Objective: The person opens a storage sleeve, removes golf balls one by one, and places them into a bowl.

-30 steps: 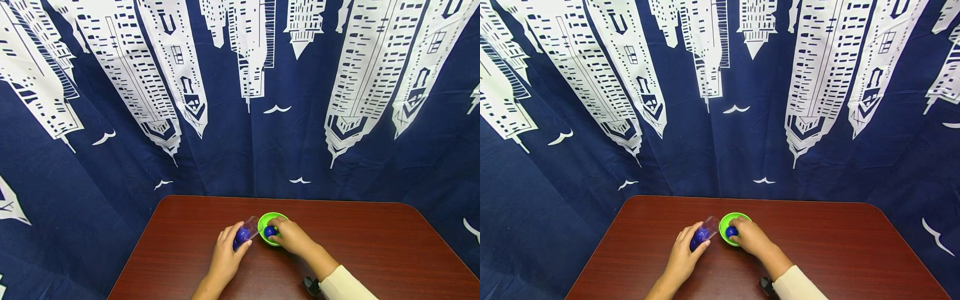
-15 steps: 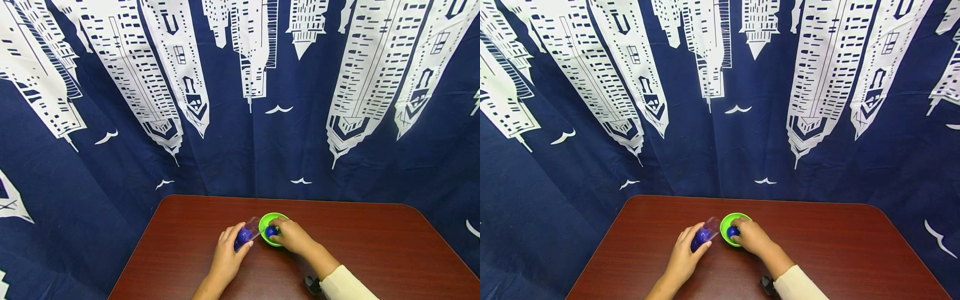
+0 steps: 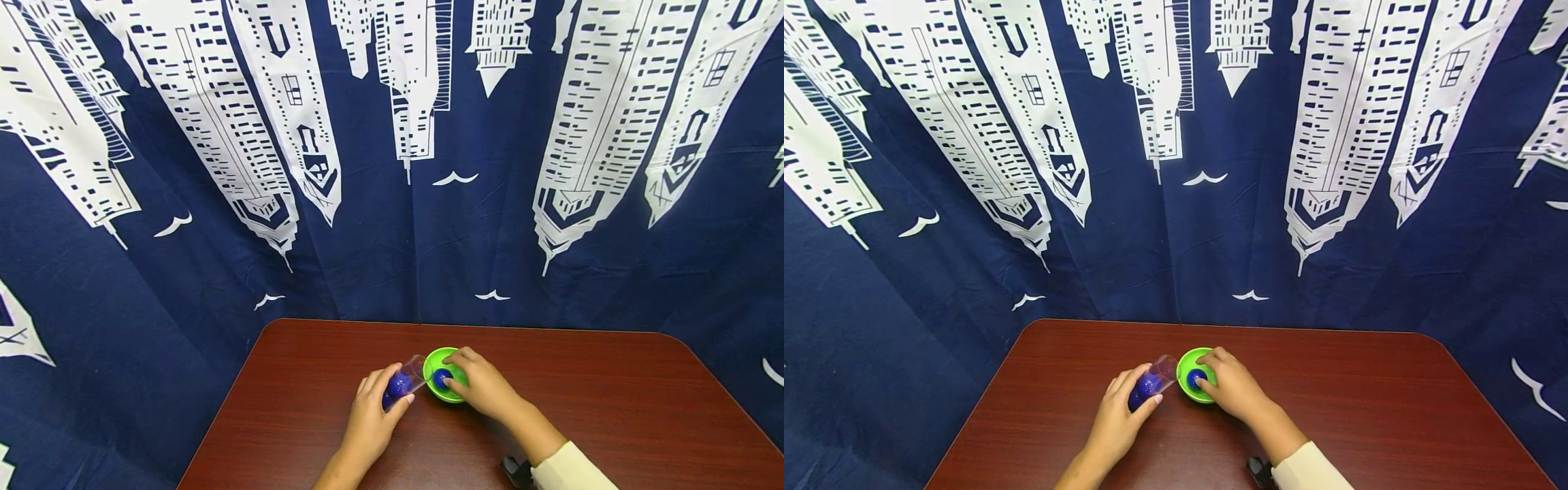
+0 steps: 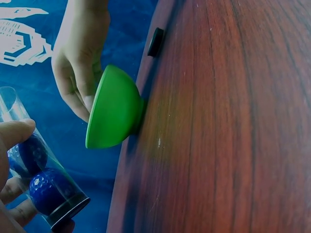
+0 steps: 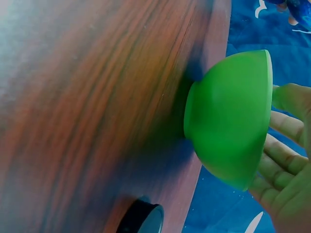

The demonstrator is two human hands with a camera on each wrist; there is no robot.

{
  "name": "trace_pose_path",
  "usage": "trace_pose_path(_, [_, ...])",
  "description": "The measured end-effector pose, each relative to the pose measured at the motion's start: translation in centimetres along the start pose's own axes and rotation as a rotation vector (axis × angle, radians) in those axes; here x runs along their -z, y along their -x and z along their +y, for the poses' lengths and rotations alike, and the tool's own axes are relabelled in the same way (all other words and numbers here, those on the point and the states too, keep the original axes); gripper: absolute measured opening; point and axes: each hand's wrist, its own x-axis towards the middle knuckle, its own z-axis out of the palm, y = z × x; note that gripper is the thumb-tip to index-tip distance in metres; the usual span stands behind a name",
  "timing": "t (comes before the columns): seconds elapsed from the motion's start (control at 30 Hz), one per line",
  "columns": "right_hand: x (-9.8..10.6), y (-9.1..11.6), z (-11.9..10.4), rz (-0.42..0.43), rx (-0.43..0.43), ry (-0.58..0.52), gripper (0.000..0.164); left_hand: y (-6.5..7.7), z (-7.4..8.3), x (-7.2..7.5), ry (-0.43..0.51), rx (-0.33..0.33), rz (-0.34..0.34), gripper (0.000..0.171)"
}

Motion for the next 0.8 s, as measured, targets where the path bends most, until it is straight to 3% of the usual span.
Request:
trace_pose_path(0.33, [1.0,1.5,0.5,0.143,-0.011,-0.056,0.031,-0.3,0.0,0.2,-0.015,-0.032,0.015,0.053])
trace_pose_path(0.5, [1.3,2.1,0.8,0.204,0.012,-0.137,0.032,-0.5,0.1,0.4,-0.035,-0.060,0.022,0.054])
trace_pose_path(0.8, [1.4,2.8,-0.1,0.217,0.019,-0.246,0.032,-0.6,0.3,0.3,-0.115,-0.132,0.066,0.058])
